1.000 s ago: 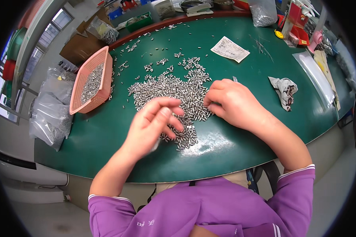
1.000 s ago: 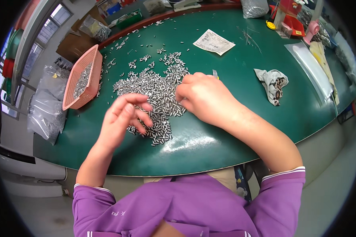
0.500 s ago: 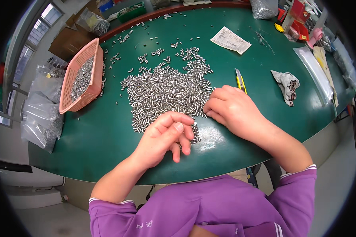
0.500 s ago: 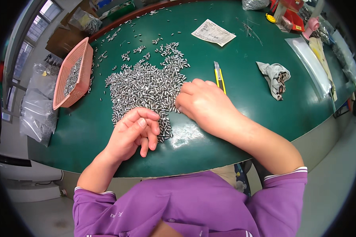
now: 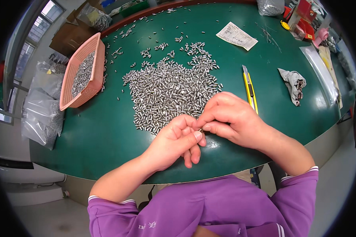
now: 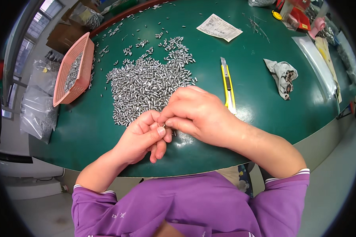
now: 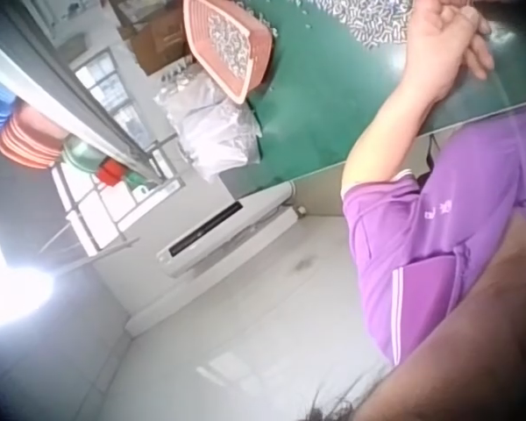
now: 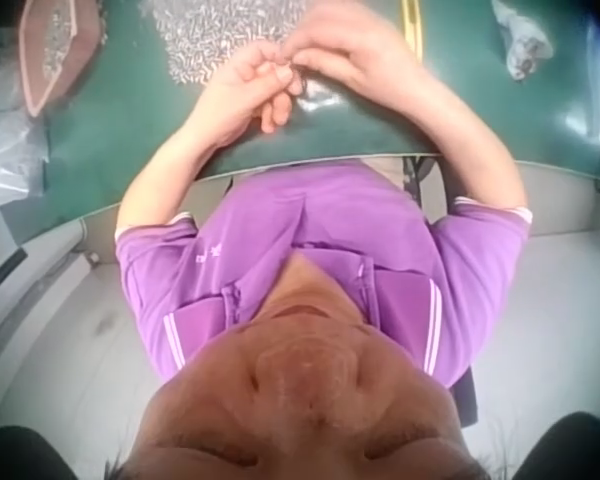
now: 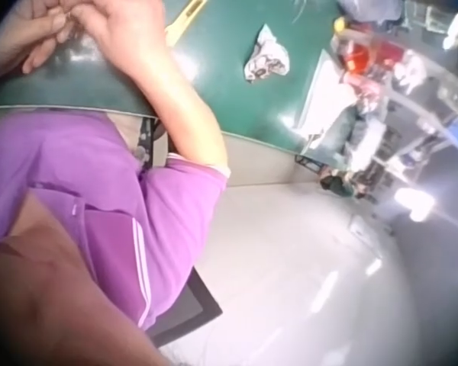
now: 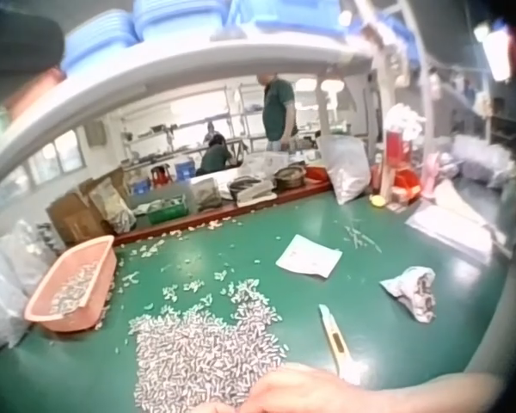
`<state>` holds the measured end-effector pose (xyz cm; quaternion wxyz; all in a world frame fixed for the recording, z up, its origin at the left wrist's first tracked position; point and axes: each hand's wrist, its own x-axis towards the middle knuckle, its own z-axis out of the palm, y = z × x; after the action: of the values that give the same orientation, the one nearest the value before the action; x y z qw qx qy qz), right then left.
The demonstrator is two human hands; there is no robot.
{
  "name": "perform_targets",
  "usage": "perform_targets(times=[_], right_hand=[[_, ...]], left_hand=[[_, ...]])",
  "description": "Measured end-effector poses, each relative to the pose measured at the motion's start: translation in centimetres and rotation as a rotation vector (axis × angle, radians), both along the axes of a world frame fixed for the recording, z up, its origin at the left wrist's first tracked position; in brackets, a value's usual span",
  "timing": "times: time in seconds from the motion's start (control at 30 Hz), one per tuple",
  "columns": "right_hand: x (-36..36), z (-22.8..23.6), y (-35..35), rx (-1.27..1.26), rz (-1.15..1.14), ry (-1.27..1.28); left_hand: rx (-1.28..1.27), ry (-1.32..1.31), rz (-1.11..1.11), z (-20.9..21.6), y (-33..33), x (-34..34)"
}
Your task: Sorting or inspecting small silver components on a green workbench by hand.
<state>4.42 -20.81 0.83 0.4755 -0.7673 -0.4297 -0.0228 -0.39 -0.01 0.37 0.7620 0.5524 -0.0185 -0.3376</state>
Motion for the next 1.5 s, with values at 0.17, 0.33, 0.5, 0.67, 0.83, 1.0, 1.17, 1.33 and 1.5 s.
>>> perform_targets(times=[0.17,0.33,0.5,0.67,0.83,1.0,1.17,1.33,1.5], right_hand=[[1.2,-0.1,-1.2,-0.09,-0.212,-0.158],[1.5,-0.1,-1.8,-0.178,-0.238,-0.186],[1.3,-0.6,-1.6,-0.255,-0.192,-0.242],[1.1,-0.4,-1.5,-0.311,-0.159,-0.291],[0.6,-0.3,-1.1,-0.37,-0.154,-0.319],[0.8,-0.3,-1.1,-0.241,-0.109,-0.168],[0.4,0.3,-0.4,-0.104,-0.065,-0.141],[0.1,0.0,0.0,-0.071,-0.014,-0.143],[0.3,-0.4,-0.1,0.009,0.023,-0.077]], left_hand=[[-0.014,0.04,0.043,0.3,-0.3,-0.2],[-0.032,0.089,0.049,0.6,-0.2,-0.2],[-0.044,0.098,0.023,0.6,0.0,-0.2],[-0.057,0.104,0.01,0.6,0.0,-0.2],[-0.063,0.118,0.013,0.5,0.1,-0.3],[-0.143,0.117,0.0,0.1,0.2,-0.3],[-0.15,0.075,0.025,-0.2,-0.2,-0.4],[-0.089,0.031,-0.015,-0.1,-0.2,-0.3],[-0.063,0.009,0.007,-0.2,-0.2,-0.2]])
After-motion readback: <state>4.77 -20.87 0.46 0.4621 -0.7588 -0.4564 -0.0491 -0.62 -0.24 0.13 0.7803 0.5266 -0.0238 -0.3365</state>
